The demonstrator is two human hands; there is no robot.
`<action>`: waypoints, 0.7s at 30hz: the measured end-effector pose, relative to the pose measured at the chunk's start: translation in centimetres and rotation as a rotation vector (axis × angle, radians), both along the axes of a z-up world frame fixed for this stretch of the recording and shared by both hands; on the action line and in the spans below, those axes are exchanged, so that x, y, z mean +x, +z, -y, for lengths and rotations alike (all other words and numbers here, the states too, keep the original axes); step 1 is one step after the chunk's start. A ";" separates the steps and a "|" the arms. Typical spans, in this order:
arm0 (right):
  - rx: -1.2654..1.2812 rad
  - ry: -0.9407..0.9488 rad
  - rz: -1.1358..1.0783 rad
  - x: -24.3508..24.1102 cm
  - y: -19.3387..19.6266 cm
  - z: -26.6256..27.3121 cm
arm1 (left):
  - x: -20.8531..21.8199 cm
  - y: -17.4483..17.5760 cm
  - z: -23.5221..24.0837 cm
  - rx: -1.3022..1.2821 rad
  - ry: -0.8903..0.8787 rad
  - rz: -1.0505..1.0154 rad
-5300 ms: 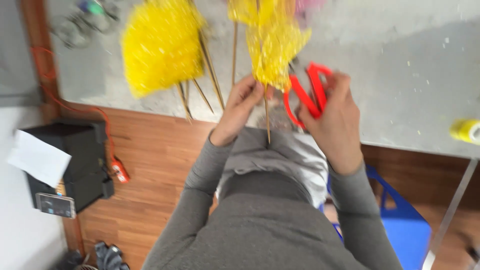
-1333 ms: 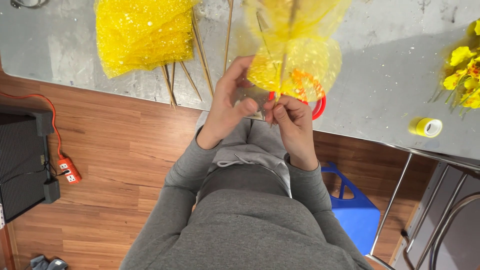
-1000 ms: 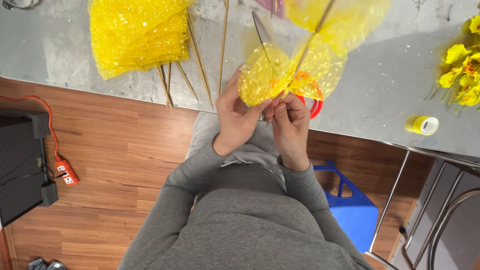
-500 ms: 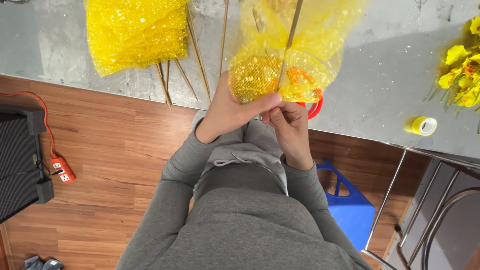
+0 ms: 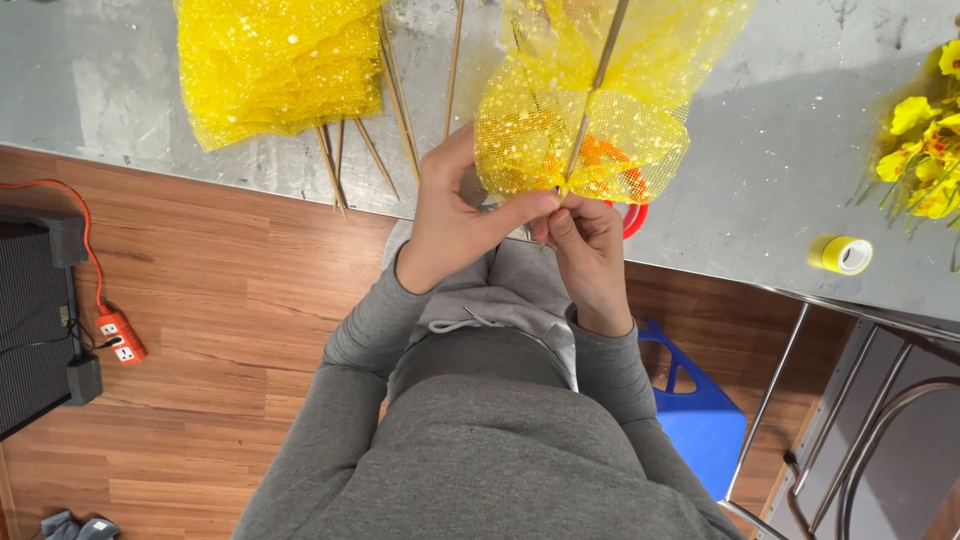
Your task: Assembling decorative sticks by wrapping yellow mesh fabric around wooden sticks and securing them with tape.
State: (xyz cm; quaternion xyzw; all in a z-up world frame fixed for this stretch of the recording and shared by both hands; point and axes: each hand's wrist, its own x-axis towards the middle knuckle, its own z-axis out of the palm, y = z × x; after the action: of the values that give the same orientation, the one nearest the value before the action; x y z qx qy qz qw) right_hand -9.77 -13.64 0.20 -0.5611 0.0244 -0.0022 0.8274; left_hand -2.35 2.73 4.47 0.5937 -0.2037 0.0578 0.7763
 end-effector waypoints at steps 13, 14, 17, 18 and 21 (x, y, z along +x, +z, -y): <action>0.011 -0.042 -0.033 -0.6 -2.4 0.0 | -0.4 0.8 0.3 0.099 0.080 0.085; 0.028 -0.046 -0.035 -0.5 -2.5 0.0 | -0.4 1.3 0.1 0.084 0.071 0.078; 0.035 -0.011 0.001 0.5 1.5 -1.2 | -0.9 1.1 -0.3 0.009 0.047 0.014; 0.034 -0.010 0.007 0.5 0.6 -0.9 | -1.3 0.4 -0.6 0.007 0.048 0.020; 0.021 -0.003 0.009 0.3 -1.0 -0.5 | -2.4 -1.3 -0.7 -0.016 0.011 -0.067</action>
State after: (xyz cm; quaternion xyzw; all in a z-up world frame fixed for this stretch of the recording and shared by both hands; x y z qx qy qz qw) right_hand -9.46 -13.12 -0.80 -0.5524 0.0217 -0.0057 0.8333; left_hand -4.71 3.40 3.13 0.5904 -0.1735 0.0438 0.7870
